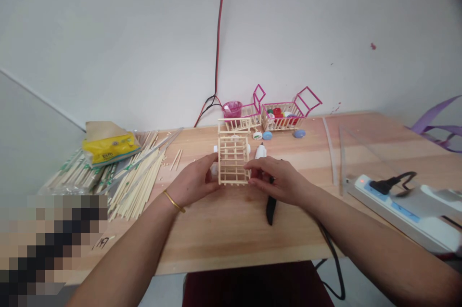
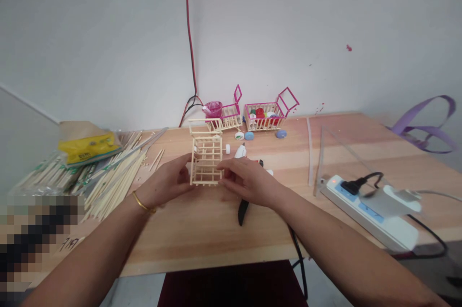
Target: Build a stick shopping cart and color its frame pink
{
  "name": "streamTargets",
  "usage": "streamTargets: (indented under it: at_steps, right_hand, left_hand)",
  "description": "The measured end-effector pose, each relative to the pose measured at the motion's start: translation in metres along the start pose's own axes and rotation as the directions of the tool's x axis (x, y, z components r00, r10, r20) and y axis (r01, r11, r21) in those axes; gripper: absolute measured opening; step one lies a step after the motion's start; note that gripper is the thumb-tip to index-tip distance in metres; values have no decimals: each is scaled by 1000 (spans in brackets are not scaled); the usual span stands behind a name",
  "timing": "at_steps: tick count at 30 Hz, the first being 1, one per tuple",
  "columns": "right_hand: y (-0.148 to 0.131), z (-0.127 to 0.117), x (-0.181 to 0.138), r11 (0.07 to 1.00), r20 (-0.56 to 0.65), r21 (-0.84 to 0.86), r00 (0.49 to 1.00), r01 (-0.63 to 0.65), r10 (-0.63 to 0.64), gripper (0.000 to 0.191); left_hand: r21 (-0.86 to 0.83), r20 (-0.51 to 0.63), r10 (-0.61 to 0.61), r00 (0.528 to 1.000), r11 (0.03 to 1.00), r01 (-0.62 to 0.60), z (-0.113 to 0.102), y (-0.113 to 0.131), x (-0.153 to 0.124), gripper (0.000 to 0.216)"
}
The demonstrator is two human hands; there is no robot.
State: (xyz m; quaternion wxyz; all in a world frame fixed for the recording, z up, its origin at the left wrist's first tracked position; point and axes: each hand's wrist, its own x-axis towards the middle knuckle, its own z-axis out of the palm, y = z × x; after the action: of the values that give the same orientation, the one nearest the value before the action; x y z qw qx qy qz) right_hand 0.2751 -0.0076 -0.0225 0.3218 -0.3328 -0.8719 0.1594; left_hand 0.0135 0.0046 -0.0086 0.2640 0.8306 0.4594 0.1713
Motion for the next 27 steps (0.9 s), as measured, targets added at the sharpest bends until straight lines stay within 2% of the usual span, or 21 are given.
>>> streamTargets:
  at_steps: [4, 10, 22, 27]
  right_hand:
    - [-2, -1, 1, 1000, -32, 8, 999, 4, -4, 10]
    - [4, 3, -2, 999, 41, 50, 999, 6, -8, 25]
    - [4, 3, -3, 997, 76, 69, 997, -24, 18, 22]
    - [3, 5, -3, 999, 61, 46, 998, 6, -9, 19]
  left_hand:
    - [-28, 20, -24, 1000, 999, 24, 1, -1, 1, 59]
    - [-30, 36, -48, 998, 998, 49, 3, -5, 1, 61]
    - [-41, 46, -26, 999, 999, 28, 4, -5, 2, 67]
    - [-17, 45, -36, 998, 999, 36, 4, -5, 2, 66]
